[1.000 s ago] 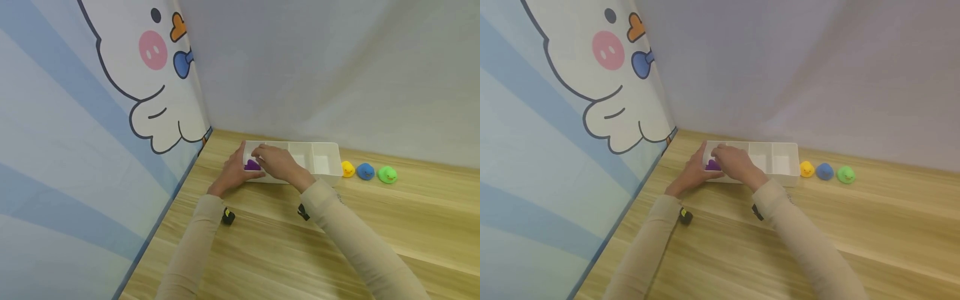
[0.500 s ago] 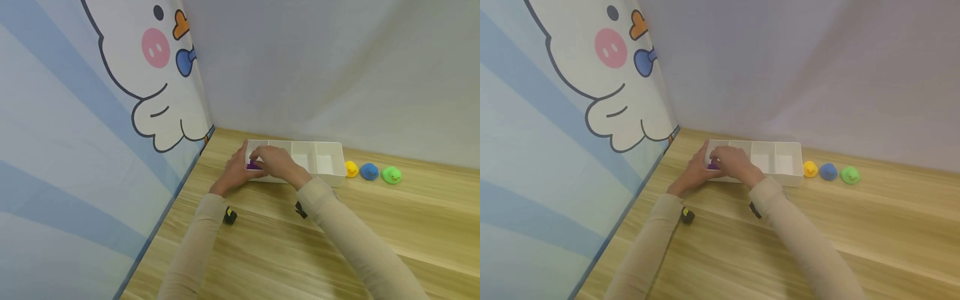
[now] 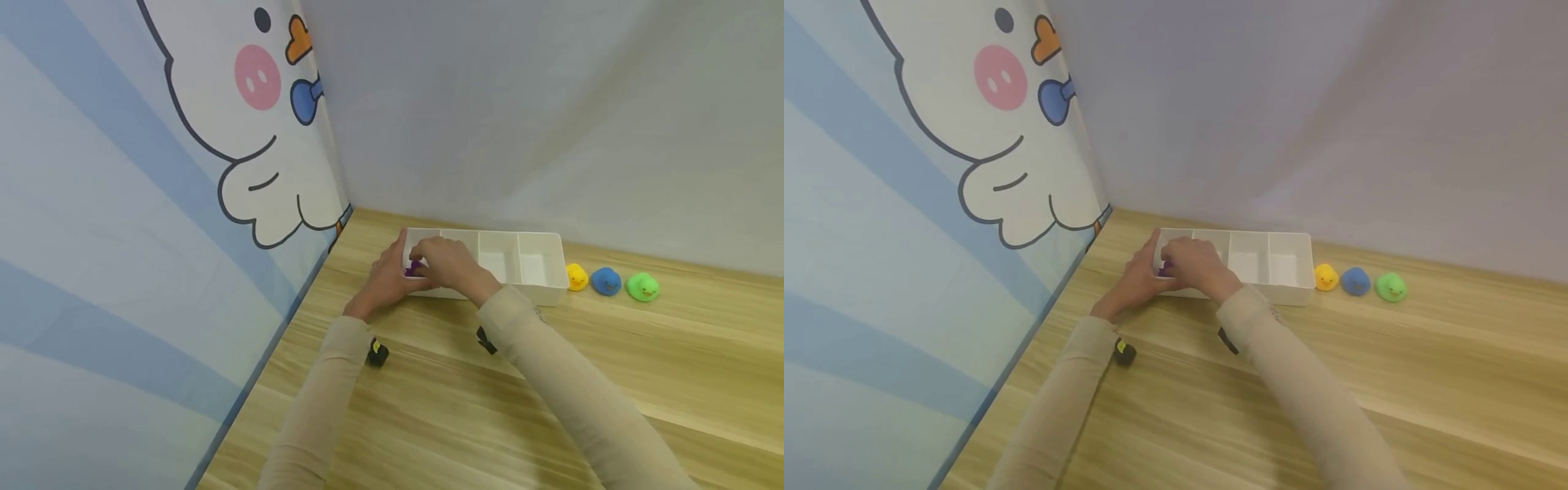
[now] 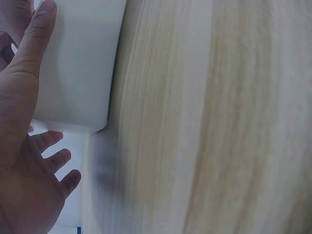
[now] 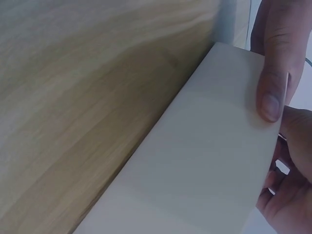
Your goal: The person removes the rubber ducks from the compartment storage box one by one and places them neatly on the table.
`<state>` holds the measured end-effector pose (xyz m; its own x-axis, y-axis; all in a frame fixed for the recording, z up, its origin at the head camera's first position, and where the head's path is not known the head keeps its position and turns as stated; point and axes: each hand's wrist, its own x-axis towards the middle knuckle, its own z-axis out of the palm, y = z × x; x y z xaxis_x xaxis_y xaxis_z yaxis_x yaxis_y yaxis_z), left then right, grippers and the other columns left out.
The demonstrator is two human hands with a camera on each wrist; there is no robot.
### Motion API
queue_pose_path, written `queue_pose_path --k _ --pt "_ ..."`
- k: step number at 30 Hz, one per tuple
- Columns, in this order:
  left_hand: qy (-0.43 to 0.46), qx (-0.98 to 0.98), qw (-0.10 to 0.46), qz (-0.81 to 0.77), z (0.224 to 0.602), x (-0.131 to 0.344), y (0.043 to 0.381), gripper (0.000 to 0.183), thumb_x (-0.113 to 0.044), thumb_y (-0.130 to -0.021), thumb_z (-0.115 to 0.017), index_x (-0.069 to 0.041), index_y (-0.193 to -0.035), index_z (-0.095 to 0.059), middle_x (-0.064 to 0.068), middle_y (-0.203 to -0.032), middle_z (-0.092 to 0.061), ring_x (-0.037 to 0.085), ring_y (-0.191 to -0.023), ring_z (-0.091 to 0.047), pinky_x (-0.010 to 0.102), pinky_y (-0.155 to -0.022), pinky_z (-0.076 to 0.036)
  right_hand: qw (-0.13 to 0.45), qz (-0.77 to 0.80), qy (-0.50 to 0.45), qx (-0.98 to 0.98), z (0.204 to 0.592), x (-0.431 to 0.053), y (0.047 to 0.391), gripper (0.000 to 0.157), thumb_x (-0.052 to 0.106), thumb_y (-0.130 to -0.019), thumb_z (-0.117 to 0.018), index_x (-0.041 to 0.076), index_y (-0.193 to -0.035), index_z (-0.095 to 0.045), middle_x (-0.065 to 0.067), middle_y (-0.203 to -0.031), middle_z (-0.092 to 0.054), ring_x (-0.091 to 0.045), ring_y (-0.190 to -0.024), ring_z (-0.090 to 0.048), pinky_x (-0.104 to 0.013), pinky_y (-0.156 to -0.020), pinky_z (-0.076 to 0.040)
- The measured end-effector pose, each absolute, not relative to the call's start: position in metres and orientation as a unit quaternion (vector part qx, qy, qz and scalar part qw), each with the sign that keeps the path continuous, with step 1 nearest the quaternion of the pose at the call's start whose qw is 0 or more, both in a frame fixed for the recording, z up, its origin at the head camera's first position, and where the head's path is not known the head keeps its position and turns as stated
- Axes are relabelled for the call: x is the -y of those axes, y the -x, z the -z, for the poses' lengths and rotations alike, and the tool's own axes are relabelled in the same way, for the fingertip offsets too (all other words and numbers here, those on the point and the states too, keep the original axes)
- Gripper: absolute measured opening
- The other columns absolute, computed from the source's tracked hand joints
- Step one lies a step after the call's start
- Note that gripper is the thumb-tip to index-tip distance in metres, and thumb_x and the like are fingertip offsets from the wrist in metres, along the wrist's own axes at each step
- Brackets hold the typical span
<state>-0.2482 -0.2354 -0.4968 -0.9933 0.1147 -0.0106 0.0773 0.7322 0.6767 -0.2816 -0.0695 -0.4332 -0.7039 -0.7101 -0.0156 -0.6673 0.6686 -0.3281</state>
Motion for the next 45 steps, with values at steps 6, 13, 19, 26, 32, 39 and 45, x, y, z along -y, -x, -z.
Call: queue_pose_path --k 6,13,19,26,32,39,45 --pt "-0.048 -0.930 0.027 -0.363 0.498 0.233 0.249 0.129 -0.058 -0.079 -0.082 -0.025 -0.165 0.008 0.008 -0.173 -0.019 0.035 -0.158 -0.022 0.064 -0.125 -0.016 0.062 0.133 0.347 -0.926 0.435 0.069 0.282 0.011 0.022 -0.094 -0.075 0.015 -0.102 -0.078 -0.004 -0.105 -0.078 -0.023 -0.092 -0.071 -0.048 -0.074 -0.060" --pt "-0.046 -0.930 0.024 -0.363 0.499 0.231 0.250 0.130 -0.058 -0.078 -0.083 -0.024 -0.165 0.007 0.009 -0.172 -0.021 0.036 -0.157 -0.025 0.062 -0.124 -0.019 0.051 0.126 0.337 -0.932 0.437 0.069 0.284 0.010 0.022 -0.095 -0.073 0.013 -0.093 -0.077 -0.005 -0.090 -0.076 -0.019 -0.075 -0.064 -0.042 -0.065 -0.056" --pt "-0.046 -0.928 0.025 -0.369 0.499 0.231 0.249 0.131 -0.060 -0.078 -0.082 -0.025 -0.165 0.008 0.008 -0.173 -0.018 0.035 -0.158 -0.022 0.064 -0.125 -0.017 0.044 0.135 0.335 -0.931 0.438 0.066 0.285 0.011 0.017 -0.096 -0.067 0.011 -0.091 -0.074 -0.005 -0.086 -0.073 -0.018 -0.071 -0.058 -0.039 -0.061 -0.052" --pt "-0.048 -0.925 0.026 -0.375 0.500 0.232 0.247 0.128 -0.060 -0.079 -0.082 -0.018 -0.166 0.003 0.009 -0.174 -0.014 0.036 -0.160 -0.018 0.066 -0.126 -0.012 0.022 0.160 0.341 -0.926 0.442 0.062 0.285 0.017 0.020 -0.103 -0.059 0.012 -0.112 -0.072 -0.006 -0.100 -0.070 -0.021 -0.082 -0.065 -0.042 -0.069 -0.057" --pt "-0.042 -0.925 0.035 -0.376 0.497 0.231 0.246 0.128 -0.063 -0.079 -0.080 -0.023 -0.166 0.006 0.007 -0.175 -0.011 0.034 -0.161 -0.014 0.066 -0.127 -0.009 0.013 0.170 0.346 -0.923 0.439 0.061 0.285 0.026 0.024 -0.107 -0.053 0.012 -0.125 -0.067 -0.007 -0.112 -0.068 -0.023 -0.088 -0.068 -0.044 -0.073 -0.059" --pt "-0.038 -0.925 0.033 -0.376 0.498 0.231 0.246 0.129 -0.062 -0.078 -0.081 -0.022 -0.166 0.005 0.007 -0.175 -0.011 0.035 -0.161 -0.013 0.066 -0.127 -0.009 0.018 0.192 0.345 -0.919 0.427 0.057 0.282 0.032 0.027 -0.109 -0.049 0.011 -0.130 -0.066 -0.008 -0.115 -0.069 -0.022 -0.089 -0.068 -0.040 -0.072 -0.059" --pt "-0.038 -0.925 0.028 -0.378 0.499 0.232 0.248 0.129 -0.061 -0.078 -0.082 -0.025 -0.166 0.006 0.009 -0.172 -0.022 0.035 -0.155 -0.027 0.063 -0.125 -0.016 0.006 0.203 0.342 -0.918 0.420 0.047 0.280 0.031 0.024 -0.109 -0.050 0.011 -0.131 -0.067 -0.010 -0.120 -0.068 -0.025 -0.093 -0.070 -0.044 -0.077 -0.060"
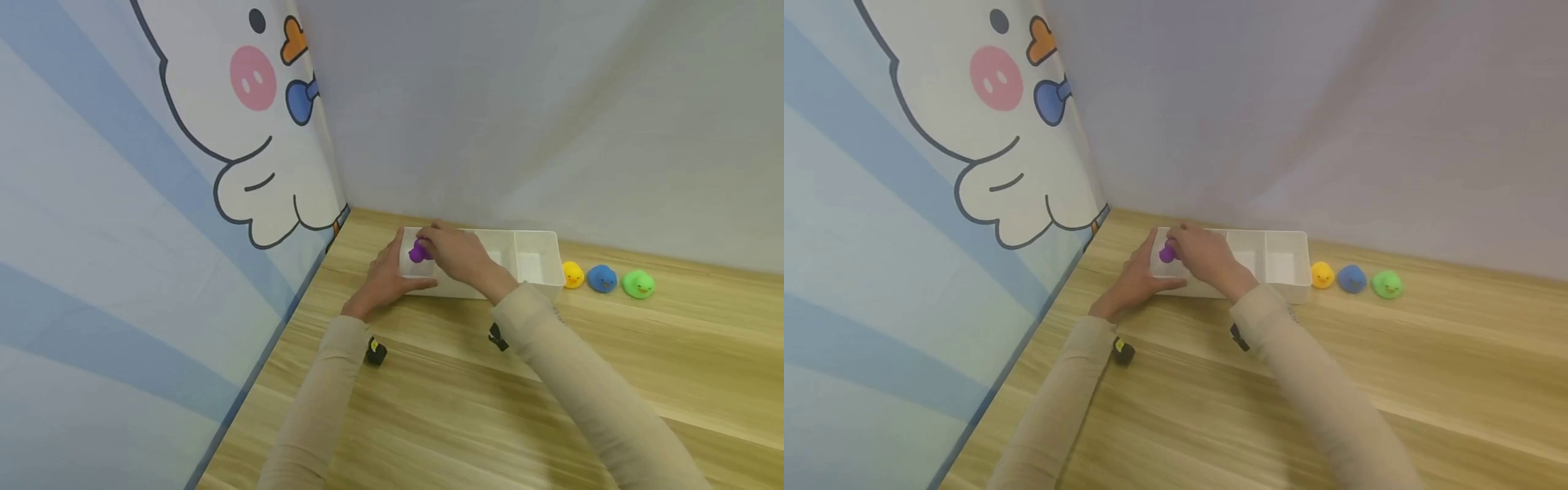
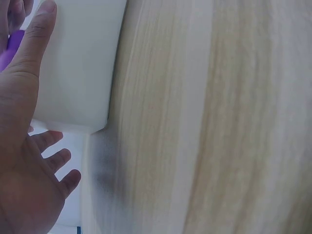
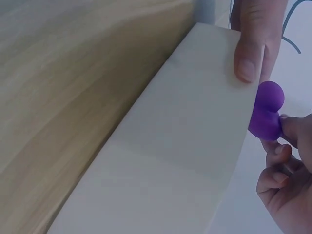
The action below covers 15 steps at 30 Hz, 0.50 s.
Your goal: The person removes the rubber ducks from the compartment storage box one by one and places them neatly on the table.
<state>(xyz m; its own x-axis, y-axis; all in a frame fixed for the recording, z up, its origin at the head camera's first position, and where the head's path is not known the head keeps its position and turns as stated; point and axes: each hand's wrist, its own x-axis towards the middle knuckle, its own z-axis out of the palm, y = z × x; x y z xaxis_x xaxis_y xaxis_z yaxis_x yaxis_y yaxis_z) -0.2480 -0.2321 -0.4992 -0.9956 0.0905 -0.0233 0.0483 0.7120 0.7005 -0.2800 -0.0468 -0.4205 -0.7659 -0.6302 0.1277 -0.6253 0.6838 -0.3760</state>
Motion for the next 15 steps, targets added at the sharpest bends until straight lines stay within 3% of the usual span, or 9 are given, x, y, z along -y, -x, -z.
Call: queue_pose_path --k 5,15 --pt "-0.046 -0.922 0.020 -0.383 0.500 0.232 0.249 0.129 -0.057 -0.078 -0.084 -0.026 -0.166 0.006 0.011 -0.162 -0.037 0.035 -0.140 -0.042 0.062 -0.121 -0.023 -0.002 0.214 0.338 -0.917 0.415 0.033 0.279 0.030 0.021 -0.108 -0.050 0.009 -0.130 -0.068 -0.012 -0.119 -0.068 -0.026 -0.092 -0.070 -0.044 -0.080 -0.061" --pt "-0.038 -0.921 0.022 -0.387 0.503 0.233 0.249 0.132 -0.059 -0.075 -0.085 -0.032 -0.164 0.009 0.010 -0.167 -0.029 0.035 -0.147 -0.035 0.063 -0.124 -0.019 0.016 0.224 0.317 -0.922 0.410 0.009 0.283 0.034 0.021 -0.110 -0.044 0.008 -0.132 -0.066 -0.015 -0.119 -0.067 -0.029 -0.101 -0.069 -0.045 -0.087 -0.060"
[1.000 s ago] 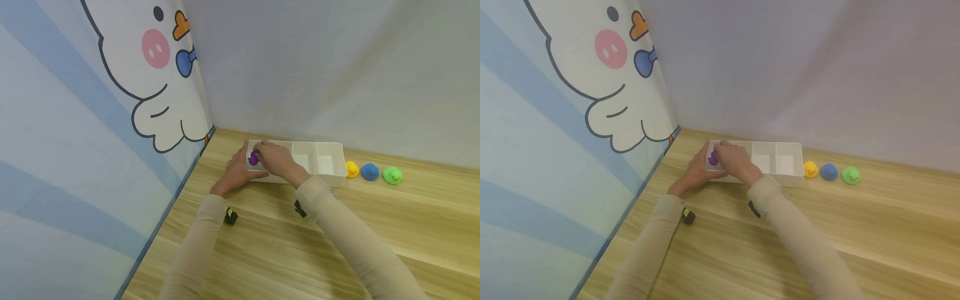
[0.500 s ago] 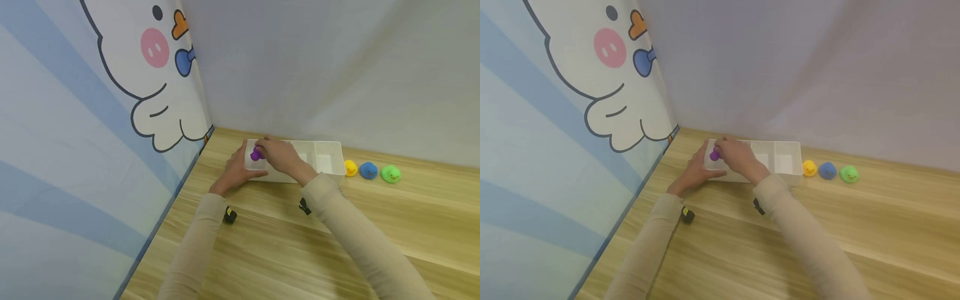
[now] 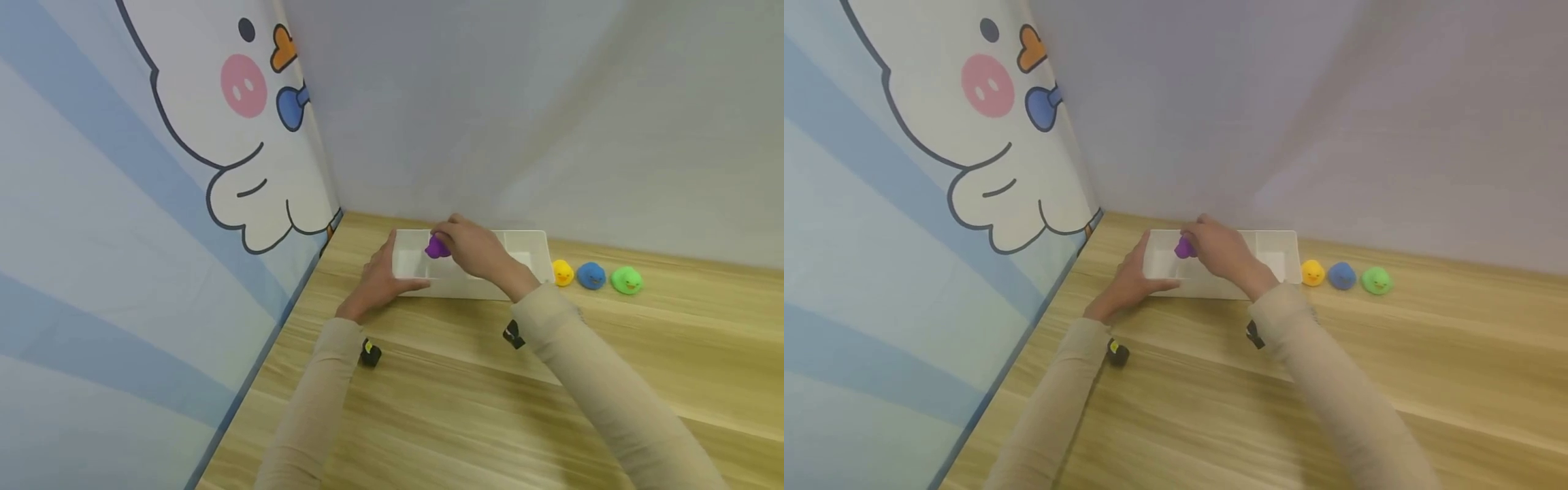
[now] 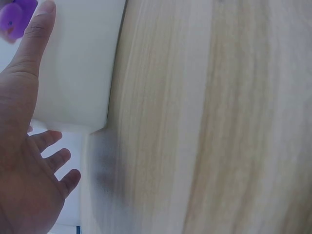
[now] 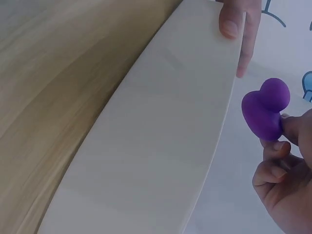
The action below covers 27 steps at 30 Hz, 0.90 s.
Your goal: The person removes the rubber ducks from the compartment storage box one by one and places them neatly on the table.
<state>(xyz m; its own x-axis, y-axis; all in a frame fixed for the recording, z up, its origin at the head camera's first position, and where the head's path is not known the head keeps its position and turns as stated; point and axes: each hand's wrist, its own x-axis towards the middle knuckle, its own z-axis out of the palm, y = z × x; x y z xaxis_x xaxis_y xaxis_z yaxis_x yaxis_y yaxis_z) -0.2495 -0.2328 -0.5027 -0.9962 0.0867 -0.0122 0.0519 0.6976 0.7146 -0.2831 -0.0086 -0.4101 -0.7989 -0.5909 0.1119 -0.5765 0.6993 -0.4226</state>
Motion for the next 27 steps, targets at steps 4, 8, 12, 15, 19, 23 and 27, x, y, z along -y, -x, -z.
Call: queue_pose_path --k 4,8,12,15,19,23,27 --pt "-0.033 -0.922 0.025 -0.386 0.502 0.233 0.249 0.133 -0.061 -0.074 -0.085 -0.033 -0.164 0.009 0.010 -0.170 -0.024 0.036 -0.152 -0.031 0.064 -0.125 -0.017 0.018 0.227 0.315 -0.921 0.410 -0.003 0.283 0.032 0.019 -0.109 -0.045 0.007 -0.129 -0.067 -0.015 -0.116 -0.068 -0.030 -0.100 -0.068 -0.046 -0.086 -0.059" --pt "-0.032 -0.923 0.027 -0.383 0.501 0.233 0.249 0.133 -0.064 -0.074 -0.084 -0.035 -0.164 0.010 0.009 -0.173 -0.017 0.036 -0.157 -0.022 0.065 -0.127 -0.013 0.012 0.225 0.321 -0.920 0.411 -0.015 0.283 0.030 0.016 -0.108 -0.047 0.005 -0.125 -0.069 -0.016 -0.114 -0.068 -0.033 -0.101 -0.069 -0.049 -0.088 -0.059" --pt "-0.029 -0.921 0.030 -0.387 0.498 0.232 0.246 0.132 -0.064 -0.073 -0.083 -0.036 -0.163 0.010 0.008 -0.174 -0.014 0.036 -0.159 -0.018 0.066 -0.127 -0.009 0.012 0.224 0.330 -0.917 0.412 -0.024 0.282 0.029 0.014 -0.108 -0.047 0.003 -0.123 -0.069 -0.017 -0.114 -0.069 -0.034 -0.102 -0.068 -0.050 -0.092 -0.059" --pt "-0.029 -0.918 0.033 -0.395 0.498 0.233 0.245 0.133 -0.065 -0.073 -0.083 -0.037 -0.163 0.011 0.007 -0.174 -0.012 0.037 -0.160 -0.015 0.067 -0.127 -0.007 0.010 0.223 0.336 -0.915 0.413 -0.031 0.282 0.028 0.012 -0.107 -0.048 0.002 -0.123 -0.069 -0.018 -0.114 -0.069 -0.034 -0.102 -0.069 -0.050 -0.092 -0.059" --pt "-0.031 -0.917 0.034 -0.397 0.499 0.232 0.245 0.133 -0.068 -0.072 -0.082 -0.039 -0.162 0.012 0.006 -0.175 -0.010 0.036 -0.161 -0.013 0.067 -0.127 -0.006 0.006 0.227 0.342 -0.912 0.411 -0.040 0.280 0.028 0.011 -0.107 -0.048 0.001 -0.122 -0.069 -0.018 -0.113 -0.070 -0.035 -0.102 -0.069 -0.050 -0.090 -0.058" --pt "-0.034 -0.918 0.032 -0.394 0.501 0.232 0.246 0.134 -0.070 -0.071 -0.082 -0.040 -0.161 0.012 0.006 -0.175 -0.011 0.036 -0.160 -0.014 0.067 -0.127 -0.007 0.006 0.237 0.343 -0.909 0.409 -0.050 0.280 0.028 0.011 -0.108 -0.047 -0.001 -0.124 -0.067 -0.020 -0.116 -0.070 -0.037 -0.106 -0.069 -0.051 -0.092 -0.057" --pt "-0.037 -0.918 0.033 -0.395 0.501 0.234 0.246 0.132 -0.070 -0.072 -0.081 -0.041 -0.161 0.012 0.006 -0.175 -0.010 0.036 -0.161 -0.013 0.068 -0.127 -0.007 0.008 0.249 0.336 -0.908 0.410 -0.059 0.282 0.026 0.012 -0.107 -0.049 -0.001 -0.122 -0.067 -0.019 -0.117 -0.072 -0.036 -0.106 -0.070 -0.051 -0.092 -0.056"
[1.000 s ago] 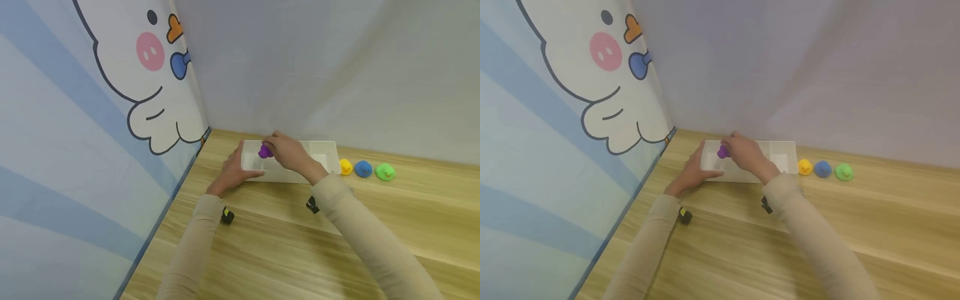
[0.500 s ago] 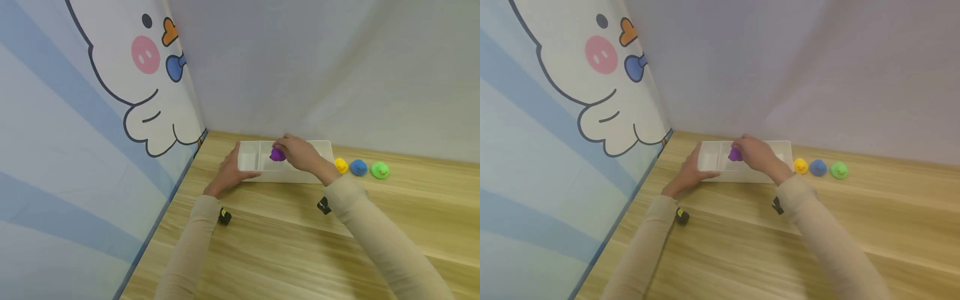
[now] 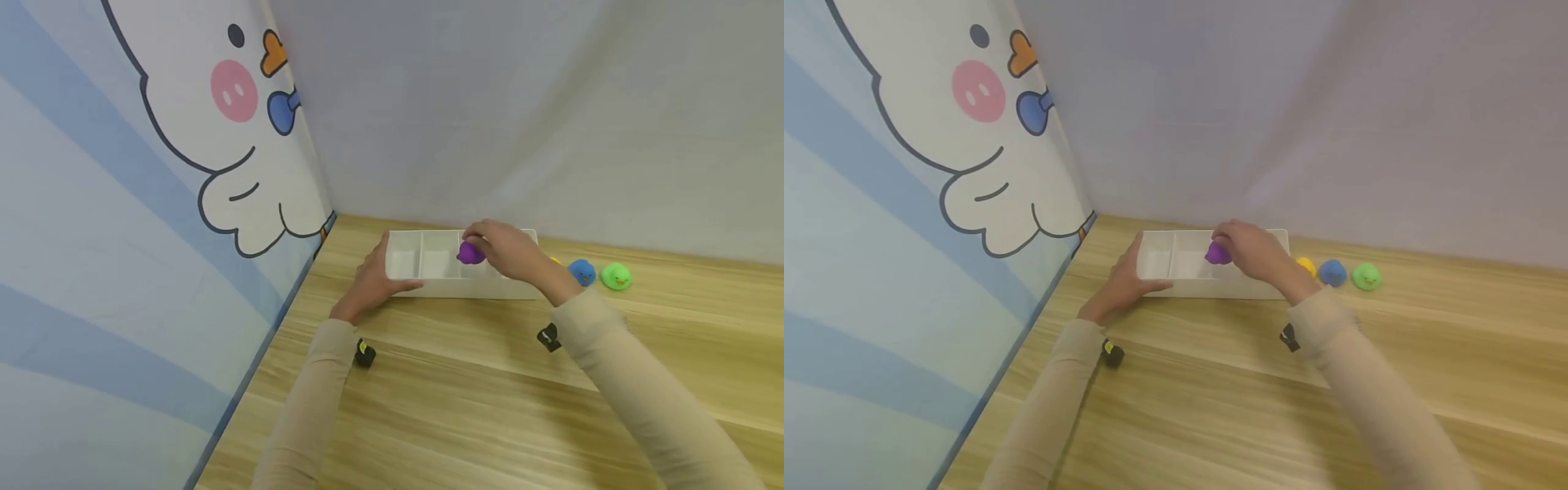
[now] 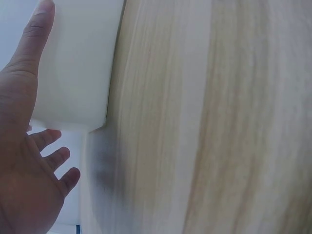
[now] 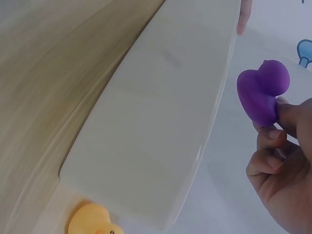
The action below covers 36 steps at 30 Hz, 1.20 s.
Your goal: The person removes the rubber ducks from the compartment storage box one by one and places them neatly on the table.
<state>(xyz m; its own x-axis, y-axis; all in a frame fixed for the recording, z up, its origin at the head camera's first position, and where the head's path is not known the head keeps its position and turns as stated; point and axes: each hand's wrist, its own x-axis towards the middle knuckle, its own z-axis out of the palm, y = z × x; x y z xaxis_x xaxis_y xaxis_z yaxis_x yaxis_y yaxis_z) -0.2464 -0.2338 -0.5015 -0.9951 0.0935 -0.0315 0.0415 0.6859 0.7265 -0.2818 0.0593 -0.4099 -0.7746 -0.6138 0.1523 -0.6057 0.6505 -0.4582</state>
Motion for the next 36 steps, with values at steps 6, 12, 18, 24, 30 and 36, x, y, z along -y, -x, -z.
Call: queue_pose_path --k 6,12,18,24,30,36 --pt "-0.039 -0.917 0.037 -0.394 0.499 0.237 0.245 0.130 -0.067 -0.075 -0.081 -0.041 -0.161 0.013 0.005 -0.175 -0.007 0.037 -0.161 -0.011 0.069 -0.126 -0.006 0.012 0.259 0.329 -0.908 0.408 -0.075 0.283 0.025 0.012 -0.107 -0.050 -0.001 -0.120 -0.067 -0.019 -0.114 -0.072 -0.035 -0.104 -0.069 -0.053 -0.093 -0.054" --pt "-0.037 -0.922 0.034 -0.383 0.497 0.237 0.246 0.130 -0.066 -0.075 -0.081 -0.040 -0.161 0.013 0.005 -0.175 -0.008 0.037 -0.161 -0.012 0.068 -0.126 -0.008 0.011 0.254 0.328 -0.910 0.404 -0.090 0.284 0.026 0.013 -0.108 -0.049 -0.003 -0.120 -0.066 -0.021 -0.113 -0.072 -0.036 -0.104 -0.068 -0.053 -0.093 -0.053" --pt "-0.035 -0.925 0.029 -0.376 0.497 0.236 0.248 0.130 -0.066 -0.075 -0.081 -0.039 -0.162 0.012 0.005 -0.175 -0.011 0.036 -0.160 -0.015 0.066 -0.127 -0.010 0.013 0.248 0.316 -0.916 0.400 -0.106 0.284 0.026 0.014 -0.108 -0.048 -0.002 -0.121 -0.065 -0.021 -0.115 -0.071 -0.036 -0.103 -0.068 -0.054 -0.092 -0.055" --pt "-0.036 -0.928 0.030 -0.371 0.496 0.235 0.248 0.130 -0.064 -0.076 -0.081 -0.036 -0.163 0.011 0.006 -0.175 -0.011 0.036 -0.160 -0.016 0.066 -0.127 -0.011 0.011 0.245 0.309 -0.919 0.401 -0.122 0.285 0.026 0.014 -0.109 -0.048 -0.001 -0.118 -0.067 -0.020 -0.110 -0.072 -0.035 -0.102 -0.068 -0.054 -0.091 -0.054" --pt "-0.034 -0.926 0.037 -0.374 0.497 0.234 0.246 0.129 -0.063 -0.076 -0.082 -0.037 -0.163 0.011 0.006 -0.175 -0.009 0.037 -0.160 -0.015 0.067 -0.127 -0.010 0.021 0.236 0.303 -0.923 0.401 -0.137 0.283 0.028 0.015 -0.109 -0.047 -0.001 -0.117 -0.068 -0.021 -0.110 -0.072 -0.036 -0.101 -0.068 -0.055 -0.091 -0.055" --pt "-0.036 -0.924 0.034 -0.379 0.502 0.233 0.246 0.130 -0.065 -0.075 -0.082 -0.039 -0.162 0.011 0.005 -0.175 -0.009 0.037 -0.160 -0.014 0.068 -0.126 -0.009 0.022 0.224 0.296 -0.928 0.407 -0.156 0.282 0.028 0.015 -0.109 -0.047 -0.002 -0.117 -0.068 -0.022 -0.108 -0.072 -0.035 -0.097 -0.068 -0.055 -0.089 -0.056"
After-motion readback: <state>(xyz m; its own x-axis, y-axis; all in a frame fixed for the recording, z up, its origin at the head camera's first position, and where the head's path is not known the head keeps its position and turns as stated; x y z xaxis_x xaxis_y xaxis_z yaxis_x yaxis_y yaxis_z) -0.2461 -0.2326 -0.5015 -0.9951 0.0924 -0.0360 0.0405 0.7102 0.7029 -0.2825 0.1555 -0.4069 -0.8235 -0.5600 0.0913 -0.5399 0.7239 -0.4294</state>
